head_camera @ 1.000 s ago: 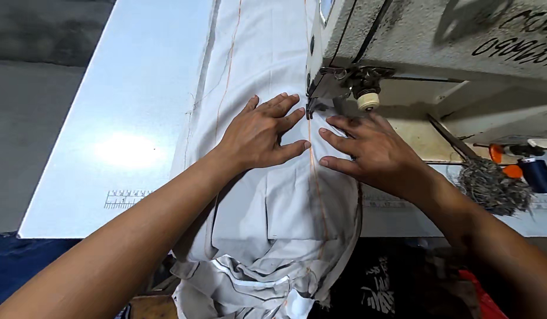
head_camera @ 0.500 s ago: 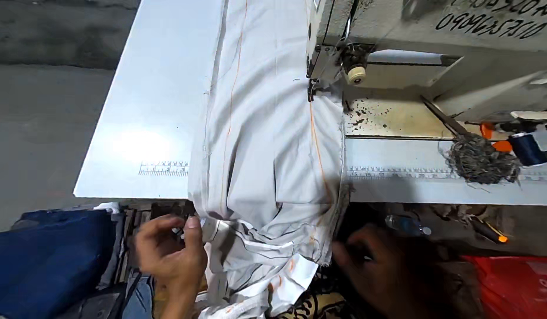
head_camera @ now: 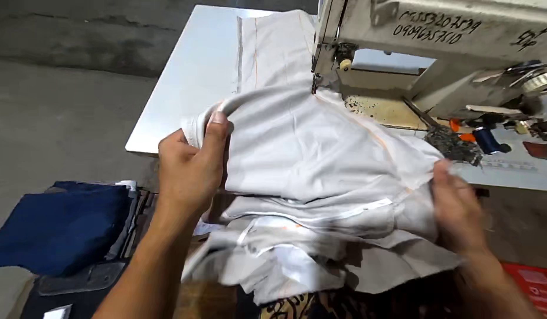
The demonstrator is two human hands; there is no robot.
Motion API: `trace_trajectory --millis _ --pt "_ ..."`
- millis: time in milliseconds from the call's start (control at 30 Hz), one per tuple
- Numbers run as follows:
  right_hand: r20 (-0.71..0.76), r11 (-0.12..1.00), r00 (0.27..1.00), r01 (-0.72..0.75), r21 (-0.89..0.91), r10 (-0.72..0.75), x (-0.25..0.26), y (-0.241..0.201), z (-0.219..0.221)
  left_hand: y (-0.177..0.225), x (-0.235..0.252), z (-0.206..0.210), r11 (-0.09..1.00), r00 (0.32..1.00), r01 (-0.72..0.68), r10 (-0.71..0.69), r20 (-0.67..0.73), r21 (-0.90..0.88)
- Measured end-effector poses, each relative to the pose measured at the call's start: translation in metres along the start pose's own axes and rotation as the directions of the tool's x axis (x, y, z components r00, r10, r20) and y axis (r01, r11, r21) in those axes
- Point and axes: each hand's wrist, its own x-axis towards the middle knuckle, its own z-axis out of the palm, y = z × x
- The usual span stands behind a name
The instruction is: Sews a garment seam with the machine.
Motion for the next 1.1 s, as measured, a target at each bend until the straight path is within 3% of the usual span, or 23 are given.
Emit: trace_trajectory --millis 133,200,300,333,367,433,467,533,567,633,700,767,833,867,1100 --pt "0.280 0.925 0.914 -0.197 -0.324 0.293 -0.040 0.068 0.000 -0.045 -0.015 -0.020 0.929 0.989 0.114 -0.141 0.052 0.353" --pt "0.330 0.829 0.888 -0.094 -0.551 0.320 -0.043 0.088 0.006 -0.074 -0.022 -0.022 0.886 0.979 0.182 -0.204 0.007 0.426" --pt "0.384 0.574 0.860 0.137 -0.808 0.335 -0.017 0.058 0.001 -0.082 -0.023 -0.023 0.871 0.967 0.240 -0.253 -0.029 0.428" --pt "0.399 0.529 0.896 0.247 -0.812 0.195 -0.007 0.045 0.003 -0.080 -0.017 -0.025 0.867 0.965 0.252 -0.260 -0.041 0.429" --pt "0.427 0.474 0.903 0.395 -0.787 -0.045 0.007 0.036 0.008 -0.078 -0.009 -0.026 0.864 0.964 0.257 -0.260 -0.053 0.432" --pt "0.498 0.382 0.752 0.653 -0.654 -0.433 0.045 0.027 0.032 -0.075 0.005 -0.024 0.847 0.967 0.248 -0.245 -0.068 0.470" --pt "0.568 0.363 0.662 0.746 -0.558 -0.489 0.069 0.029 0.046 -0.074 0.011 -0.022 0.824 0.976 0.215 -0.204 -0.079 0.525" --pt "0.738 0.345 0.536 0.840 -0.418 -0.410 0.116 0.043 0.065 -0.069 0.016 -0.019 0.721 0.991 0.109 -0.029 -0.127 0.684" --pt "0.789 0.344 0.516 0.846 -0.408 -0.334 0.131 0.052 0.070 -0.065 0.018 -0.016 0.655 0.989 0.029 0.089 -0.116 0.755" --pt "0.809 0.362 0.544 0.817 -0.449 -0.225 0.143 0.061 0.072 -0.052 0.024 0.005 0.567 0.952 -0.209 0.306 0.032 0.797" --pt "0.792 0.355 0.561 0.810 -0.466 -0.241 0.137 0.065 0.068 -0.048 0.030 0.046 0.558 0.849 -0.518 0.427 0.311 0.648" --pt "0.765 0.334 0.567 0.816 -0.472 -0.306 0.128 0.071 0.066 -0.058 0.050 0.085 0.590 0.675 -0.716 0.447 0.588 0.374" --pt "0.757 0.321 0.577 0.812 -0.488 -0.307 0.128 0.071 0.064 -0.077 0.071 0.106 0.555 0.531 -0.795 0.441 0.723 0.246" --pt "0.758 0.322 0.577 0.811 -0.489 -0.304 0.128 0.071 0.062 -0.086 0.078 0.108 0.535 0.503 -0.812 0.441 0.743 0.232" --pt "0.737 0.278 0.608 0.793 -0.543 -0.294 0.123 0.067 0.061 -0.101 0.097 0.104 0.552 0.486 -0.811 0.448 0.751 0.195"
